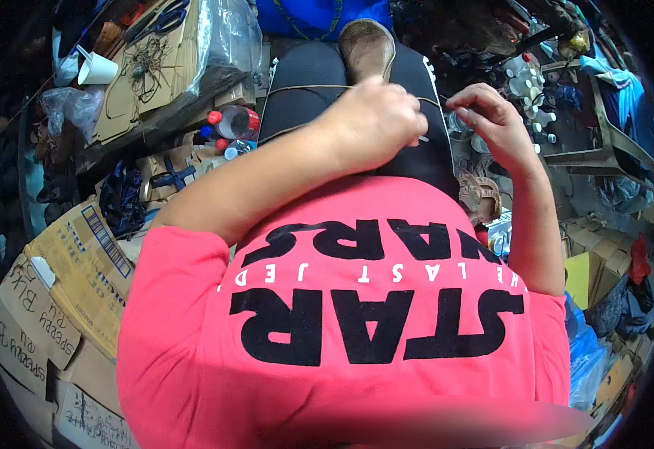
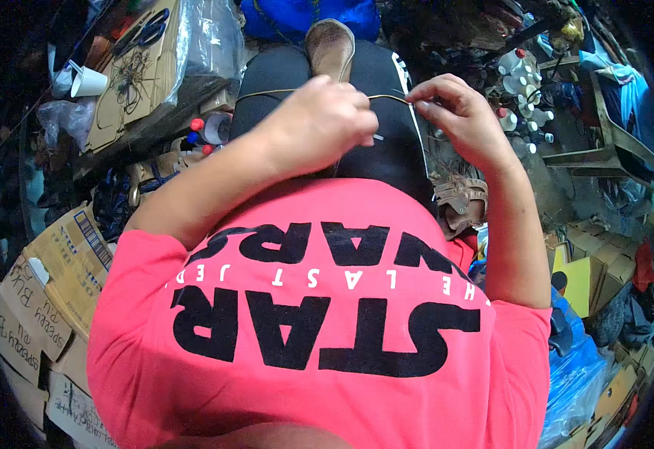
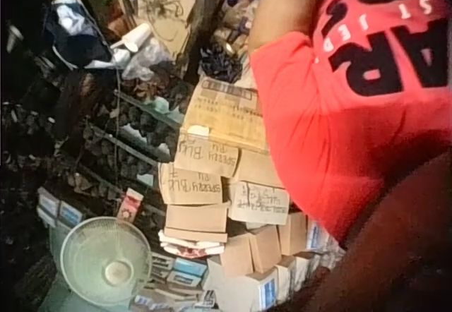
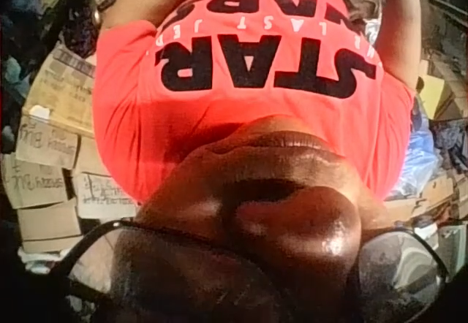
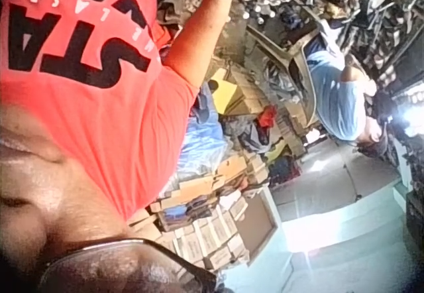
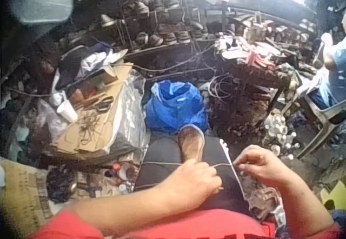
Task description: Stitching leather components of a shoe by hand using a needle and thread.
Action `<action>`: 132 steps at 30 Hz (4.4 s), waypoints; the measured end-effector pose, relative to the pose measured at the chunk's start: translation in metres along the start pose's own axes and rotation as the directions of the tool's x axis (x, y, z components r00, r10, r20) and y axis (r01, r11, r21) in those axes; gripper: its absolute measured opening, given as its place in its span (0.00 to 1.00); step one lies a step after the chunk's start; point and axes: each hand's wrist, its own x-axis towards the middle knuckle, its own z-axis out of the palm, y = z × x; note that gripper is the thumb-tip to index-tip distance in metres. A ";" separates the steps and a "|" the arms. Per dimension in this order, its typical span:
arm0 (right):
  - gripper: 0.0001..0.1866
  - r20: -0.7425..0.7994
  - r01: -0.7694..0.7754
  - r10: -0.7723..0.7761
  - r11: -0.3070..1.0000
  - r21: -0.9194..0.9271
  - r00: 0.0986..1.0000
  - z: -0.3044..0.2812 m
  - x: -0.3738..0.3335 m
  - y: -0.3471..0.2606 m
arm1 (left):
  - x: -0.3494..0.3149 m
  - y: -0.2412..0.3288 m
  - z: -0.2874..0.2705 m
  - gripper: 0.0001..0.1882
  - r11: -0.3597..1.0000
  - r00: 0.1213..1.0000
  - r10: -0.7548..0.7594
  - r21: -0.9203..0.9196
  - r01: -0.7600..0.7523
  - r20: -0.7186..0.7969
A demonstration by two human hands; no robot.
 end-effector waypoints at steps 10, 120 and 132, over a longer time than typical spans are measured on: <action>0.12 0.082 0.085 -0.067 0.968 -0.238 0.994 0.037 0.037 -0.004 | 0.003 -0.084 -0.015 0.10 0.896 0.908 -0.367 -0.338 0.286 -0.204; 0.15 0.518 0.034 0.016 0.996 -0.087 0.855 0.024 0.116 0.012 | -0.053 -0.039 0.032 0.08 0.811 0.794 -0.547 -0.401 0.425 -0.264; 0.16 0.482 -0.097 0.088 0.995 -0.008 0.872 0.028 0.112 0.018 | -0.055 -0.040 0.034 0.08 0.801 0.788 -0.549 -0.443 0.402 -0.278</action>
